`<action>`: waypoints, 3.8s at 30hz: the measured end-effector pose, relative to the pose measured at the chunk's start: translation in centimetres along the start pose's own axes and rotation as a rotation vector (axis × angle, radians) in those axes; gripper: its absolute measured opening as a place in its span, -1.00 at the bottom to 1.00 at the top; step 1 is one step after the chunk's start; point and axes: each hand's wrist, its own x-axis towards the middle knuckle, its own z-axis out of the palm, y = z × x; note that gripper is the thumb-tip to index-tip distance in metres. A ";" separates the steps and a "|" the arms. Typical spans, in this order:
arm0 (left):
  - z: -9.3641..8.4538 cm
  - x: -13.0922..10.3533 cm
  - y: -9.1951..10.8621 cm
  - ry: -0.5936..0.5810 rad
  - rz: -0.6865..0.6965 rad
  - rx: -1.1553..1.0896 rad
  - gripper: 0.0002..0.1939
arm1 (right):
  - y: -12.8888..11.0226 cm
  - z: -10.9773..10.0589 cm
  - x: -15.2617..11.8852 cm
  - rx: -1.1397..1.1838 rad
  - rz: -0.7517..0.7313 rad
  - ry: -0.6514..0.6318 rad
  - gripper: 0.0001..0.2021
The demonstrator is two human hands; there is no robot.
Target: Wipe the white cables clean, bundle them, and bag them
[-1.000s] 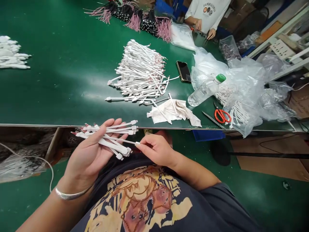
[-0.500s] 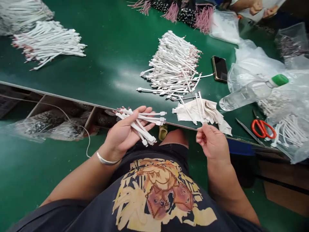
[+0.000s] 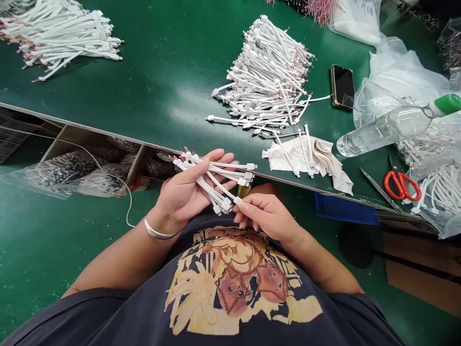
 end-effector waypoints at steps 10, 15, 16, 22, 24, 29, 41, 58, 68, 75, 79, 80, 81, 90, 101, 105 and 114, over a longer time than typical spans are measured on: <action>-0.1 0.4 -0.4 -0.010 -0.036 0.031 -0.72 | -0.1 -0.3 -0.6 -0.028 -0.056 0.053 -0.68; 0.8 0.4 -0.4 -0.023 -0.033 0.052 -0.72 | 0.0 -0.8 -0.5 -0.034 -0.121 0.081 -0.68; 1.2 0.4 -0.2 -0.032 -0.025 0.058 -0.73 | -0.1 -1.0 -0.4 -0.027 -0.138 0.096 -0.68; 4.3 0.7 1.4 -0.109 0.017 0.120 -0.72 | -1.6 -1.9 -0.3 0.061 -0.225 0.103 -0.72; 5.2 0.9 1.7 -0.125 0.023 0.147 -0.72 | -2.1 -2.4 -0.2 0.125 -0.218 0.072 -0.74; 6.4 1.9 1.8 -0.152 0.015 0.192 -0.73 | -2.8 -3.6 -0.2 0.236 -0.171 0.052 -0.73; 7.8 3.0 1.5 -0.138 -0.009 0.144 -0.71 | -2.1 -3.5 0.4 0.153 -0.322 0.122 -0.74; 7.1 4.7 0.8 -0.149 -0.021 0.059 -0.69 | -2.1 -3.7 1.2 0.190 -0.155 0.096 -0.65; 6.7 5.3 0.6 -0.095 -0.045 0.037 -0.65 | -2.3 -3.1 0.8 0.195 -0.033 0.043 -0.73; 6.4 5.7 0.7 -0.097 -0.033 0.043 -0.66 | -2.4 -3.2 0.9 0.089 -0.063 0.058 -0.72; 6.5 5.7 0.7 -0.080 -0.038 0.050 -0.66 | -2.3 -3.3 0.9 0.062 -0.075 0.062 -0.68; 6.5 5.8 0.7 -0.080 -0.039 0.048 -0.65 | -2.3 -3.4 1.0 0.069 -0.078 0.062 -0.67; 6.5 5.8 0.7 -0.085 -0.041 0.044 -0.65 | -2.2 -3.4 1.0 0.081 -0.082 0.061 -0.67; 7.0 6.2 0.8 -0.061 -0.054 -0.005 -0.60 | -2.1 -3.0 1.6 0.247 -0.053 0.092 -0.77; 6.8 6.3 0.7 -0.073 -0.061 -0.003 -0.61 | -1.9 -2.6 2.1 0.360 -0.063 0.097 -0.61; 6.7 6.4 0.7 -0.063 -0.056 0.010 -0.63 | -2.2 -2.6 1.9 0.343 -0.044 0.098 -0.61; 7.0 6.5 0.5 -0.011 -0.060 -0.003 -0.60 | -1.8 -2.3 2.4 0.397 -0.112 0.171 -0.63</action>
